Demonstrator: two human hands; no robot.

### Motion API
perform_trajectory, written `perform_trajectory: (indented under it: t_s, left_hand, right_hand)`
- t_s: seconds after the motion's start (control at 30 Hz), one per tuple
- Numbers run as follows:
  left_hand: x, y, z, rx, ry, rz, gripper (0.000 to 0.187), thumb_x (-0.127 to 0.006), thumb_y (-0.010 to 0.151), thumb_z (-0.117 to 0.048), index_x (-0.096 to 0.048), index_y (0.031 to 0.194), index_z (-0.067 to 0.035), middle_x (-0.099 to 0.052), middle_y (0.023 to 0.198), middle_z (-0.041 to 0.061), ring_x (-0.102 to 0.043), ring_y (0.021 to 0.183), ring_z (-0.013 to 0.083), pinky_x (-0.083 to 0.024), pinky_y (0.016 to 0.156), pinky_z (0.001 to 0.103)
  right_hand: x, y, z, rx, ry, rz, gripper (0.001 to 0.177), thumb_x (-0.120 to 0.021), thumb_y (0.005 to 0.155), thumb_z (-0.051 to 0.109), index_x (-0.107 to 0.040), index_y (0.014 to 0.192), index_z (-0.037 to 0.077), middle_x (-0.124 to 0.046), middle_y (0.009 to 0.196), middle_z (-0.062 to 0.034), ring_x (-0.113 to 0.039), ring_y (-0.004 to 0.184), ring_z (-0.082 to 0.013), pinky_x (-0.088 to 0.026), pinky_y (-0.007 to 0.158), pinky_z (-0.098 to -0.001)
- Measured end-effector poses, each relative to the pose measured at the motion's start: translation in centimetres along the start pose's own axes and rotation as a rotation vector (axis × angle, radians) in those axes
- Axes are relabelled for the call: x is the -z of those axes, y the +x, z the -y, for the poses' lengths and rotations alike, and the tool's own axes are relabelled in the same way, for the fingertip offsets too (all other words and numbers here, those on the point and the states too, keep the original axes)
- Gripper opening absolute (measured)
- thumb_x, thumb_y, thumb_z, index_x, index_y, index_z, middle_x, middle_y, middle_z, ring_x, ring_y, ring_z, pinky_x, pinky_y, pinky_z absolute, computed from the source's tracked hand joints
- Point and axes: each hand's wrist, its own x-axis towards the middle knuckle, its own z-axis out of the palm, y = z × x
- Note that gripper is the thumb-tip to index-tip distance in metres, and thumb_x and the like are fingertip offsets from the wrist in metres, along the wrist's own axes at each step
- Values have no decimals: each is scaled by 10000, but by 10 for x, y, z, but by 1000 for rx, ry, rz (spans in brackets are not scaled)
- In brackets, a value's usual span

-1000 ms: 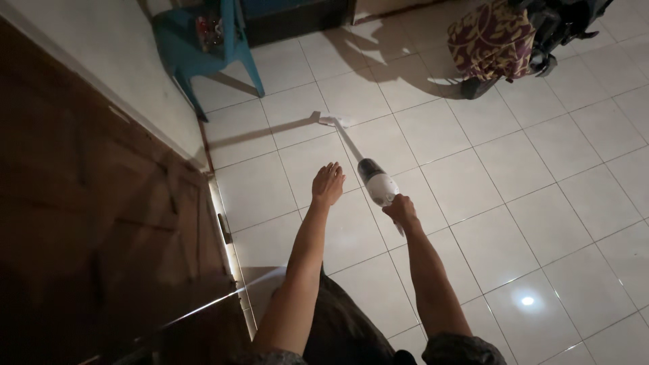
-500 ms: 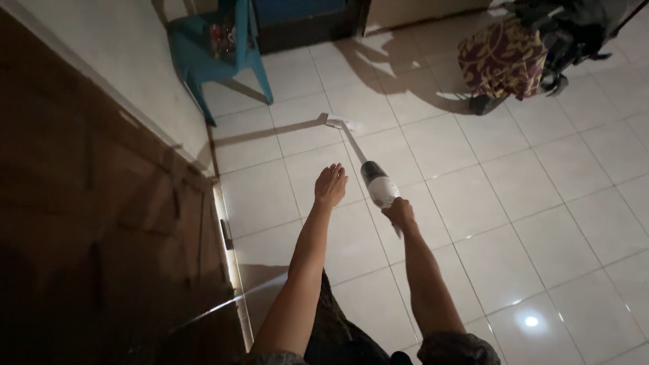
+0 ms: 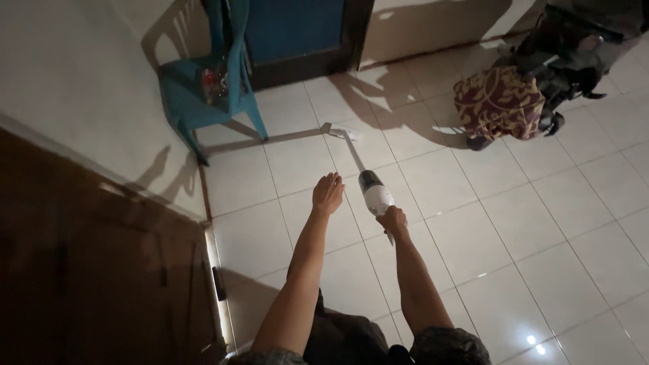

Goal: The person vacuums the tiled floor around boxes, a motorcycle, and a plastic chair using a handheld vacuum cleaner.

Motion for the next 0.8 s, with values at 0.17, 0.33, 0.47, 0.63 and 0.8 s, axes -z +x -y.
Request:
perform_trajectory:
  t_s: [0.17,0.33,0.47,0.63,0.8]
  left_hand:
    - [-14,55,17,-48,38,-182,401,-508,1036,-311,-619,1264,-1,-583,1422,133,-519,1337,270,-403,1125,415]
    - [-12,115,28,-17,43,-93,381,-488,1070,-295,-623,1267,1,-584,1431,128,-541,1317,261,-425,1118,404]
    - [-9,157,30,17,-5,-82,379,-476,1061,-280,-621,1266,3,-571,1441,129,-533,1309,270,-415,1121,409]
    - [-11,201,35,10,17,-155,392,-479,1053,-283,-613,1277,10,-557,1449,136,-508,1346,266,-404,1124,414]
    - [-6,199,44,58,-13,-2,393,-466,1091,-281,-596,1327,5,-544,1500,122,-499,1388,265,-406,1157,401]
  right_hand:
    - [18,51,23,-45,50,31,344,-730,821,172,-690,1048,-82,-745,710,-148,-741,531,-254,-641,521,-395]
    - [35,111,51,18,32,-6,328,-725,814,175,-744,1010,-87,-760,713,-159,-735,527,-234,-606,528,-347]
    - [48,157,72,30,57,-16,378,-743,824,198,-707,1029,-117,-748,715,-188,-731,530,-256,-622,508,-386]
    - [63,208,98,94,86,-54,395,-755,804,215,-709,998,-126,-729,712,-179,-718,523,-250,-619,507,-387]
    - [61,223,109,66,59,-28,378,-741,812,220,-741,950,-131,-743,706,-179,-731,540,-254,-610,538,-367]
